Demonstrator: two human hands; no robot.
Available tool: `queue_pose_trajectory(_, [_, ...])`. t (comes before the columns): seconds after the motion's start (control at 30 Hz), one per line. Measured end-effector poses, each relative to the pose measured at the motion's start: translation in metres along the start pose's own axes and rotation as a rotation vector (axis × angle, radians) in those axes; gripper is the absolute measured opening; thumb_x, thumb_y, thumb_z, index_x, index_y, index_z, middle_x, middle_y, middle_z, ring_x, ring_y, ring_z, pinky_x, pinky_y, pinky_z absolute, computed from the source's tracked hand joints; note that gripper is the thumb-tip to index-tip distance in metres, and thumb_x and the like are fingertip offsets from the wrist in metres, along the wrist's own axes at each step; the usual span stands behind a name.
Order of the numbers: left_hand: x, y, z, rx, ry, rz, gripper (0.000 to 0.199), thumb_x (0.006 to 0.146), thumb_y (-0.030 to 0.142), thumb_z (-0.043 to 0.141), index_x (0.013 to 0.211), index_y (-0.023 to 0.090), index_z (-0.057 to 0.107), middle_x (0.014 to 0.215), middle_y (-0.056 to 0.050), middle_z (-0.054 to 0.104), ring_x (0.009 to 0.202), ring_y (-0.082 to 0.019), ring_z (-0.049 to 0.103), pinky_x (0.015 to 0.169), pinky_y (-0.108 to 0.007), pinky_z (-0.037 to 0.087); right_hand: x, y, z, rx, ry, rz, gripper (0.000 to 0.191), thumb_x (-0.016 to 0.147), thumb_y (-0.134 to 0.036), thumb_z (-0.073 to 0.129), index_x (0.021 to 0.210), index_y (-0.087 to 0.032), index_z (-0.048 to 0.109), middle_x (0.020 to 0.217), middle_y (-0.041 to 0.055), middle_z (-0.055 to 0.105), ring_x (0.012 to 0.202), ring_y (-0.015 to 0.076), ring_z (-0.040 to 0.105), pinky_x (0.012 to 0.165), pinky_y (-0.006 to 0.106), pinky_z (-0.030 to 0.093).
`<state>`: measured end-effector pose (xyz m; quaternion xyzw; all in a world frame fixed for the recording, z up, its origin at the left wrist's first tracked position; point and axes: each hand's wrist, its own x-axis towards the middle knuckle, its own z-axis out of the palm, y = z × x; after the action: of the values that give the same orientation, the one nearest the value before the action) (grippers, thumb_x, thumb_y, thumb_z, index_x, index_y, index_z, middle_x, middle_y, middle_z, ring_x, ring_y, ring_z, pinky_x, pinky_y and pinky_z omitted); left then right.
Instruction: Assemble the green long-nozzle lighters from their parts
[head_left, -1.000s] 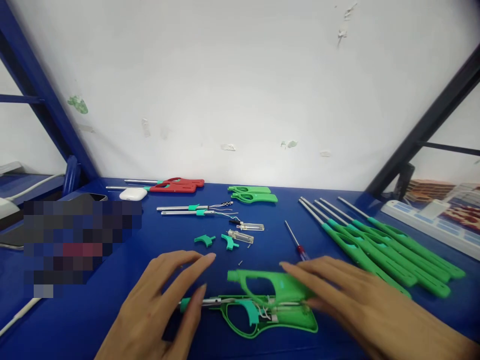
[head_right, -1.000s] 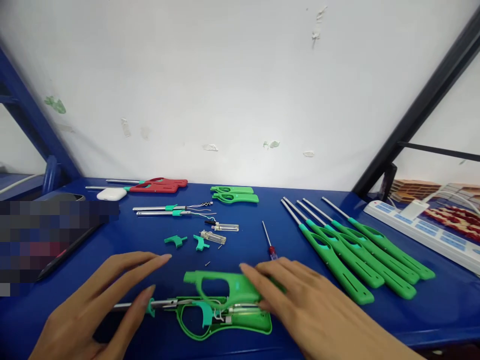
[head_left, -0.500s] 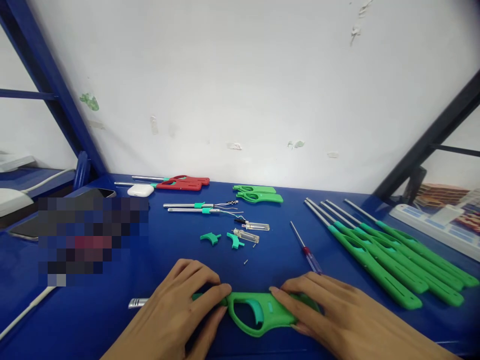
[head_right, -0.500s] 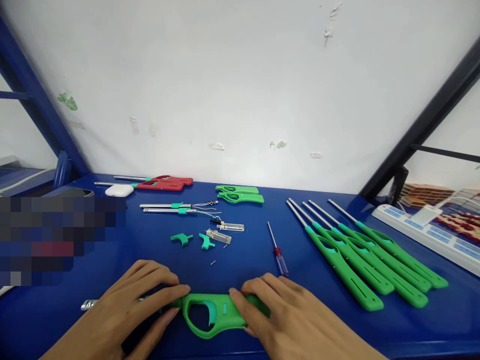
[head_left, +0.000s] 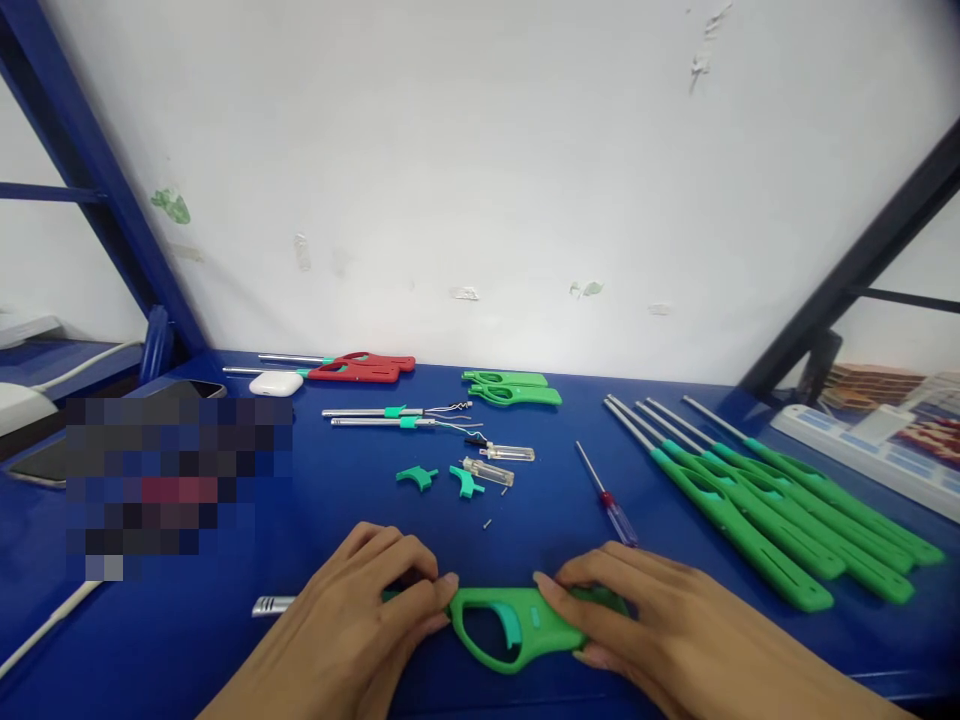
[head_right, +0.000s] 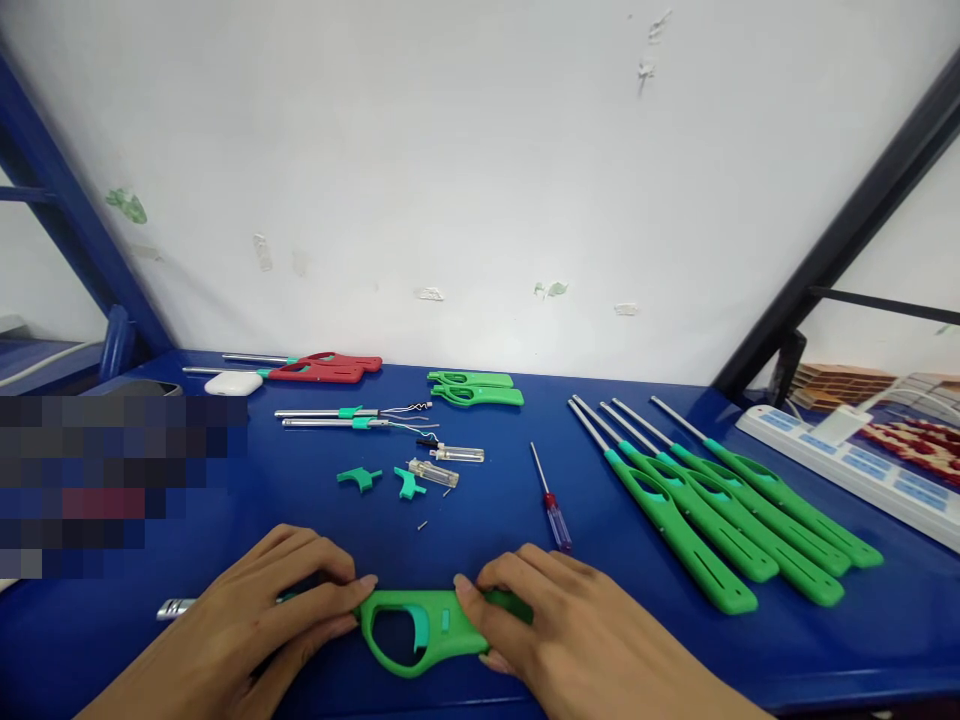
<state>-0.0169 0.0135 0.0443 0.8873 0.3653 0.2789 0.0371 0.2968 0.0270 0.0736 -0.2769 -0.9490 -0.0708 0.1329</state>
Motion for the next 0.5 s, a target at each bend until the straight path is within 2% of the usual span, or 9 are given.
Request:
queue_pose_trajectory(0.07, [0.001, 0.001, 0.0, 0.029, -0.018, 0.005, 0.032, 0.105, 0.004, 0.051, 0.119, 0.026, 0.07, 0.104, 0.0, 0.071, 0.085, -0.018, 0.064, 0.08, -0.034, 0.052, 0.0, -0.003, 0.0, 0.002, -0.042, 0.031, 0.034, 0.114, -0.025, 0.053, 0.145, -0.02, 0.066, 0.113, 0.0045, 0.078, 0.094, 0.0211, 0.078, 0.087, 0.032, 0.065])
queue_pose_trajectory(0.2, [0.001, 0.004, 0.0, 0.141, 0.007, 0.042, 0.04, 0.101, 0.003, 0.051, 0.126, 0.026, 0.073, 0.107, -0.001, 0.075, 0.091, -0.019, 0.07, 0.083, -0.033, 0.055, -0.003, -0.007, 0.0, -0.039, -0.098, 0.026, 0.047, 0.104, -0.017, 0.069, 0.15, -0.019, 0.064, 0.112, 0.0055, 0.078, 0.094, 0.0239, 0.078, 0.084, 0.035, 0.067])
queue_pose_trajectory(0.27, [-0.009, 0.001, -0.002, 0.222, 0.056, 0.065, 0.038, 0.106, 0.012, 0.051, 0.133, 0.03, 0.071, 0.114, -0.001, 0.076, 0.1, -0.021, 0.072, 0.089, -0.034, 0.055, -0.005, -0.006, 0.0, -0.034, -0.11, 0.039, 0.05, 0.101, -0.018, 0.073, 0.15, -0.02, 0.064, 0.113, 0.0053, 0.078, 0.096, 0.0246, 0.079, 0.083, 0.035, 0.068])
queue_pose_trajectory(0.3, [-0.017, -0.003, -0.003, 0.291, 0.144, 0.045, 0.036, 0.109, 0.019, 0.05, 0.137, 0.031, 0.07, 0.118, -0.002, 0.077, 0.104, -0.024, 0.073, 0.091, -0.037, 0.055, -0.006, -0.005, 0.001, -0.016, -0.111, 0.042, 0.05, 0.1, -0.019, 0.075, 0.15, -0.021, 0.065, 0.114, 0.0048, 0.078, 0.098, 0.0243, 0.079, 0.082, 0.034, 0.068])
queue_pose_trajectory(0.33, [-0.027, -0.008, -0.004, 0.373, 0.177, 0.03, 0.039, 0.111, 0.029, 0.052, 0.148, 0.03, 0.064, 0.123, -0.004, 0.076, 0.106, -0.026, 0.073, 0.089, -0.037, 0.055, -0.006, -0.004, 0.001, 0.008, -0.112, 0.047, 0.05, 0.1, -0.02, 0.075, 0.149, -0.023, 0.066, 0.115, 0.0043, 0.078, 0.1, 0.0238, 0.079, 0.083, 0.033, 0.067])
queue_pose_trajectory(0.4, [-0.046, -0.017, -0.008, 0.498, 0.187, -0.018, 0.047, 0.111, 0.035, 0.054, 0.157, 0.028, 0.056, 0.128, -0.006, 0.076, 0.108, -0.028, 0.075, 0.094, -0.04, 0.054, -0.005, -0.002, 0.0, 0.047, -0.109, 0.065, 0.047, 0.101, -0.019, 0.073, 0.147, -0.025, 0.067, 0.118, 0.0039, 0.078, 0.103, 0.0225, 0.079, 0.088, 0.032, 0.066])
queue_pose_trajectory(0.43, [-0.052, -0.02, -0.009, 0.543, 0.211, -0.021, 0.044, 0.11, 0.034, 0.053, 0.154, 0.029, 0.059, 0.124, -0.005, 0.078, 0.105, -0.028, 0.076, 0.093, -0.039, 0.054, -0.004, -0.002, 0.0, 0.06, -0.098, 0.073, 0.045, 0.102, -0.018, 0.071, 0.147, -0.025, 0.067, 0.119, 0.0042, 0.078, 0.105, 0.022, 0.079, 0.09, 0.031, 0.066])
queue_pose_trajectory(0.5, [-0.054, -0.022, -0.009, 0.562, 0.155, -0.037, 0.033, 0.108, 0.025, 0.051, 0.136, 0.03, 0.068, 0.121, -0.003, 0.079, 0.104, -0.027, 0.078, 0.093, -0.037, 0.056, -0.003, -0.002, -0.003, 0.077, -0.08, 0.095, 0.043, 0.103, -0.016, 0.067, 0.146, -0.024, 0.068, 0.12, 0.0054, 0.078, 0.108, 0.0219, 0.079, 0.094, 0.03, 0.065])
